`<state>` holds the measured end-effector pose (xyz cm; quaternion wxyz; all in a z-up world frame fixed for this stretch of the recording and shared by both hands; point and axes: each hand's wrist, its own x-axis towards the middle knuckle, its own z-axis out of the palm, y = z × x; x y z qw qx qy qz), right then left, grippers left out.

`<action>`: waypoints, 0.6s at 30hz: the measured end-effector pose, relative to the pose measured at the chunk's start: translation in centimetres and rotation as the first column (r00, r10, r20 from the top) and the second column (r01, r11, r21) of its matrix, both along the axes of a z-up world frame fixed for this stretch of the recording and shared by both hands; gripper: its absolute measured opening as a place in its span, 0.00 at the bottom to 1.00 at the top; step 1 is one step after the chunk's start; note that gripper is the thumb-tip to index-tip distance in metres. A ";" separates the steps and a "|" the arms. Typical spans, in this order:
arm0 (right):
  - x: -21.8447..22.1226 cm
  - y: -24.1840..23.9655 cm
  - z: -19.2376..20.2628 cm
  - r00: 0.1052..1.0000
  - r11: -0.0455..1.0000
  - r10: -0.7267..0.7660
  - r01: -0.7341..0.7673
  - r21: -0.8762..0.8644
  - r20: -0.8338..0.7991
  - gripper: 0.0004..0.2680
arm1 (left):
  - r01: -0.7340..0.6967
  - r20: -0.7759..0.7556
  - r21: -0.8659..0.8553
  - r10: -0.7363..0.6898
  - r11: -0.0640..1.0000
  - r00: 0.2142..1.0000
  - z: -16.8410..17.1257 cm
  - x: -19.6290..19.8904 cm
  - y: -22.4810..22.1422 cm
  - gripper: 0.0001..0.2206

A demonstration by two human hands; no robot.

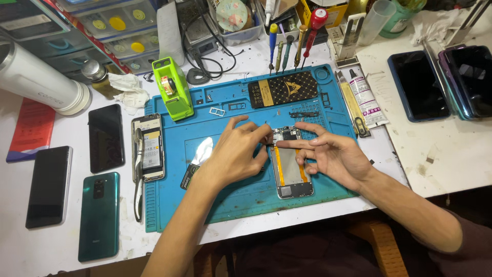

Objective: The person uses a screwdriver to remove screws from a disassembled smartphone placed on a blue work mat. They carefully unscrew multiple fasteners around the device's internal frame and set them aside on the mat.

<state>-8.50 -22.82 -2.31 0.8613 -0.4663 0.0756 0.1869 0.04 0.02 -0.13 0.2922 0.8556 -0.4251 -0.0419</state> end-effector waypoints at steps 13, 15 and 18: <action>0.1 0.4 -0.6 1.000 0.999 -0.013 0.013 0.035 -0.005 0.28 | -0.001 0.025 -0.003 0.001 1.000 1.000 0.3 -0.1 0.1 0.09; 0.2 0.5 -0.6 1.000 1.000 0.002 -0.002 0.026 0.001 0.28 | -0.009 0.019 -0.004 0.009 1.000 1.000 0.4 -0.1 0.0 0.09; 0.2 0.5 -0.8 1.000 1.000 0.001 -0.001 0.016 0.007 0.28 | -0.014 0.016 0.000 0.014 1.000 1.000 0.7 -0.2 0.1 0.09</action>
